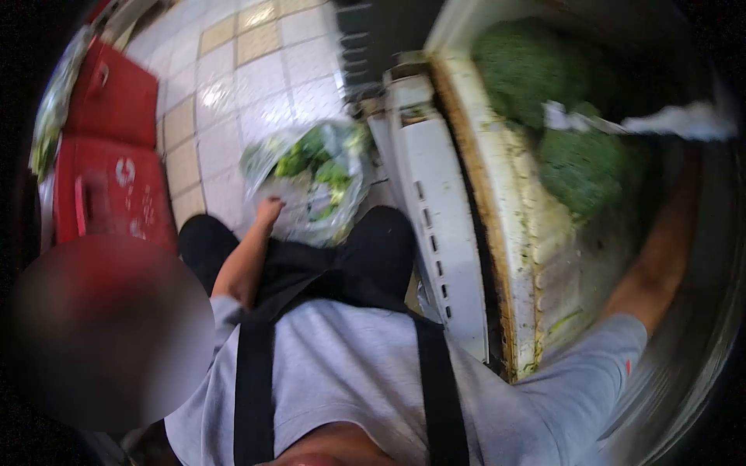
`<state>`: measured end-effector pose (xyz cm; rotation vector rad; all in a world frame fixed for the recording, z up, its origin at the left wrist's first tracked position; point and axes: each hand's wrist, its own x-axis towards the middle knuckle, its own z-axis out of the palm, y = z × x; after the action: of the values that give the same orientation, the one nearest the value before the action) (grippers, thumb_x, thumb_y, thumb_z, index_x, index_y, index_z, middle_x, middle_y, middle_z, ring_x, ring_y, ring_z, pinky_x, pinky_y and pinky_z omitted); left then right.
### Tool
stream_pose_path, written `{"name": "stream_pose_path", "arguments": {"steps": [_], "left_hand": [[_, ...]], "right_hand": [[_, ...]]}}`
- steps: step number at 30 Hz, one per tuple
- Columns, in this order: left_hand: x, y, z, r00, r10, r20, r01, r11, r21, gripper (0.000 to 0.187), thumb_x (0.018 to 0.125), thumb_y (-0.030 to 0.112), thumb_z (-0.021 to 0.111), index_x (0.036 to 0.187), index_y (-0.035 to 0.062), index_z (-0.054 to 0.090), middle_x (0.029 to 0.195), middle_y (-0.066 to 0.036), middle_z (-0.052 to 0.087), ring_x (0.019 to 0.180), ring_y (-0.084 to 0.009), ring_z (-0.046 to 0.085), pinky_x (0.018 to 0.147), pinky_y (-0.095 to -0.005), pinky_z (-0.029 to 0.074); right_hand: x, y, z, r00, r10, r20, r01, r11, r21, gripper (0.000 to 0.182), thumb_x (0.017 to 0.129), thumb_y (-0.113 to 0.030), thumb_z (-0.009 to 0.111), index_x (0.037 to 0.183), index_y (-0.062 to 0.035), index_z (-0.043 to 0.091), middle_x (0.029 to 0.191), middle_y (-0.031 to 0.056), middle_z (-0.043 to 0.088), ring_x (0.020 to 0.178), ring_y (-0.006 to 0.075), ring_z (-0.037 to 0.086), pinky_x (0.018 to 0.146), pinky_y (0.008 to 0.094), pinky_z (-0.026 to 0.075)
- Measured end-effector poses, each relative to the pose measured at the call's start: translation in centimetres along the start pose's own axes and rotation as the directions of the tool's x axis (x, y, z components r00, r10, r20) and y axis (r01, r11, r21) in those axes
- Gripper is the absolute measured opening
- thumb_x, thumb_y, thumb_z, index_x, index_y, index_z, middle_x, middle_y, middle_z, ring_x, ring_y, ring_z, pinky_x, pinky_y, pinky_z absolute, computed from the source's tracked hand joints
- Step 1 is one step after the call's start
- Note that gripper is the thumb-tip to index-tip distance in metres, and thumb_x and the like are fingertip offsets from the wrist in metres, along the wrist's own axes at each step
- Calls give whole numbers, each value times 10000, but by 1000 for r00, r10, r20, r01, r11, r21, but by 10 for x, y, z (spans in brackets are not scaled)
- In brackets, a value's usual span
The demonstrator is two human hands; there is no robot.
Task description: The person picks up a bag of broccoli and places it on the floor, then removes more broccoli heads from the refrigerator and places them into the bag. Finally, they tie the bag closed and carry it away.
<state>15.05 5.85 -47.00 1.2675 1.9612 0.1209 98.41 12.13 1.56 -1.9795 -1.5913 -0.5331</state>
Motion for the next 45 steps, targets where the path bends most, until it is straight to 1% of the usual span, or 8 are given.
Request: {"name": "stream_pose_path", "arguments": {"steps": [15, 19, 21, 26, 32, 39, 41, 45], "left_hand": [[6, 41, 8, 986, 95, -134, -90, 995, 45, 430, 698, 242, 652, 1087, 61, 619, 1081, -213, 605, 1047, -359, 555, 908, -409, 437], [72, 37, 42, 942, 100, -320, -278, 768, -577, 651, 651, 198, 779, 1190, 1, 472, 1147, -138, 567, 1010, -289, 562, 888, -361, 428], [36, 90, 9, 992, -121, 25, 99, 660, -745, 800, 665, 218, 787, 1312, 115, 326, 1155, -114, 543, 1018, -284, 543, 774, -429, 476], [102, 74, 33, 935, -346, -73, 264, 822, -505, 958, 555, 359, 845, 1324, 142, 317, 1222, -158, 474, 976, -290, 547, 643, -424, 505], [86, 63, 9, 958, -265, 111, 286, 841, -460, 614, 621, 459, 750, 1049, 55, 577, 928, -122, 613, 860, -239, 595, 600, -382, 527], [-116, 91, -40, 753, 58, 655, 637, 183, -749, 645, 721, 454, 628, 1205, 72, 438, 1112, -158, 531, 922, -320, 564, 746, -415, 508], [-169, 121, -68, 744, 115, 658, 630, 205, -749, 632, 727, 435, 626, 1206, 67, 441, 1120, -162, 531, 939, -322, 564, 769, -420, 504], [-220, 194, -111, 574, 596, 561, 378, 415, -828, 676, 734, 352, 623, 1273, 18, 387, 1216, -161, 499, 1073, -309, 531, 818, -445, 501]], "right_hand": [[-5, -22, 6, 999, -8, 38, 8, 1000, -4, 488, 798, -159, 575, 1253, -57, 434, 1232, 187, 500, 1155, 325, 475, 981, 381, 375], [-15, -21, -9, 1000, -21, 18, 21, 1000, -15, 469, 807, -168, 570, 1244, -52, 443, 1230, 191, 500, 1154, 327, 473, 981, 384, 374], [-13, -27, -9, 1000, -2, 23, 2, 1000, 7, 460, 812, -172, 567, 1239, -50, 448, 1230, 193, 500, 1154, 328, 473, 981, 386, 373], [-9, -32, -8, 999, 26, 37, -28, 999, 45, 438, 824, -183, 561, 1227, -43, 459, 1228, 197, 500, 1153, 331, 471, 982, 389, 371], [-17, -32, -14, 995, 34, 92, -35, 999, 3, 415, 839, -195, 553, 1213, -36, 473, 1226, 203, 500, 1152, 334, 470, 982, 393, 370], [-40, -103, -58, 927, -344, -151, 254, 870, -423, 335, 865, -195, 545, 1166, -49, 524, 1168, 176, 549, 1082, 340, 521, 929, 373, 420], [-96, -230, -97, 976, -148, -159, 121, 978, -172, 258, 870, -204, 553, 1083, -62, 581, 1060, 135, 610, 963, 327, 586, 834, 349, 476], [-181, -325, -96, 756, -649, -85, 654, 741, 153, 166, 761, -271, 662, 891, -168, 651, 860, 24, 651, 688, 220, 611, 638, 333, 504]]}}
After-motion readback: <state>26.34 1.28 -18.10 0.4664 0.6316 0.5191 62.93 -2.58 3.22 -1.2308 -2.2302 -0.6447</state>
